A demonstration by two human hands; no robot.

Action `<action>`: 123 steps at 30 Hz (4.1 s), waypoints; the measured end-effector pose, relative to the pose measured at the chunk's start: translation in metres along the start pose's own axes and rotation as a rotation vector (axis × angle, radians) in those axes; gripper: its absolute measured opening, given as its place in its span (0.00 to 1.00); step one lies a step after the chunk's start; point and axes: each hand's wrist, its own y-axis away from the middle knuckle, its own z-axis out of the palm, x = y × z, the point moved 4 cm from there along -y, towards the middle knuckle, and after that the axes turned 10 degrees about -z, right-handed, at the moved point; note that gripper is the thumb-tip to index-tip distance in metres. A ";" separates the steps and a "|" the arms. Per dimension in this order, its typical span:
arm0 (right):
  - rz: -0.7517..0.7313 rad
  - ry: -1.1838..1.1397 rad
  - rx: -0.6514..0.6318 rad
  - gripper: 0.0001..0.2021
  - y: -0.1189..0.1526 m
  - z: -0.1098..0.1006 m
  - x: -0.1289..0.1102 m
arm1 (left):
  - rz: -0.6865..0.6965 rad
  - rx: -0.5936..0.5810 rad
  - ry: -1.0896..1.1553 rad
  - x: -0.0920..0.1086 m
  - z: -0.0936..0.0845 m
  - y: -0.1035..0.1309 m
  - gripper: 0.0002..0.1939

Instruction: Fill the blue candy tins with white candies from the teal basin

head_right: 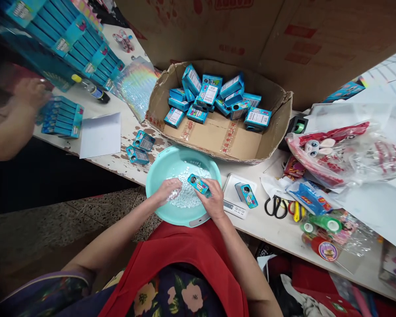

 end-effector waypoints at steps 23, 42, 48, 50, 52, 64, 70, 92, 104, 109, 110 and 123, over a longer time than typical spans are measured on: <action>0.125 -0.046 -0.095 0.15 0.000 0.028 -0.027 | 0.311 0.299 0.796 0.063 0.015 0.006 0.17; 0.153 -0.102 -0.077 0.15 -0.006 0.027 -0.036 | 0.377 0.225 0.697 0.066 0.017 0.020 0.14; 0.066 -0.066 -0.075 0.17 -0.012 0.017 -0.042 | 0.564 0.169 0.791 0.088 0.012 0.039 0.13; 0.039 -0.039 -0.081 0.17 -0.013 0.011 -0.039 | 0.578 0.141 0.811 0.096 0.009 0.043 0.13; 0.051 -0.052 -0.074 0.17 -0.014 0.006 -0.033 | 0.529 0.131 0.803 0.096 0.002 0.038 0.12; 0.077 -0.011 0.117 0.17 0.013 -0.009 0.000 | 0.093 0.219 -1.098 -0.019 0.007 -0.018 0.22; 0.024 0.028 0.184 0.18 0.016 -0.004 0.000 | 0.106 0.108 -1.251 -0.035 0.015 0.008 0.17; 0.138 0.000 0.156 0.17 0.016 0.005 -0.009 | -0.135 -0.147 0.249 -0.039 0.051 -0.015 0.17; 0.132 -0.060 0.023 0.17 0.012 0.020 -0.015 | 0.034 0.076 0.881 0.025 0.002 -0.001 0.18; 0.102 -0.103 -0.025 0.16 0.007 0.032 -0.032 | 0.270 0.239 0.907 0.056 0.006 0.014 0.17; 0.109 -0.109 -0.023 0.16 0.006 0.032 -0.035 | 0.280 0.270 0.902 0.058 0.006 0.014 0.18; 0.114 -0.129 -0.007 0.17 0.002 0.022 -0.043 | 0.266 0.357 0.917 0.070 0.007 0.016 0.24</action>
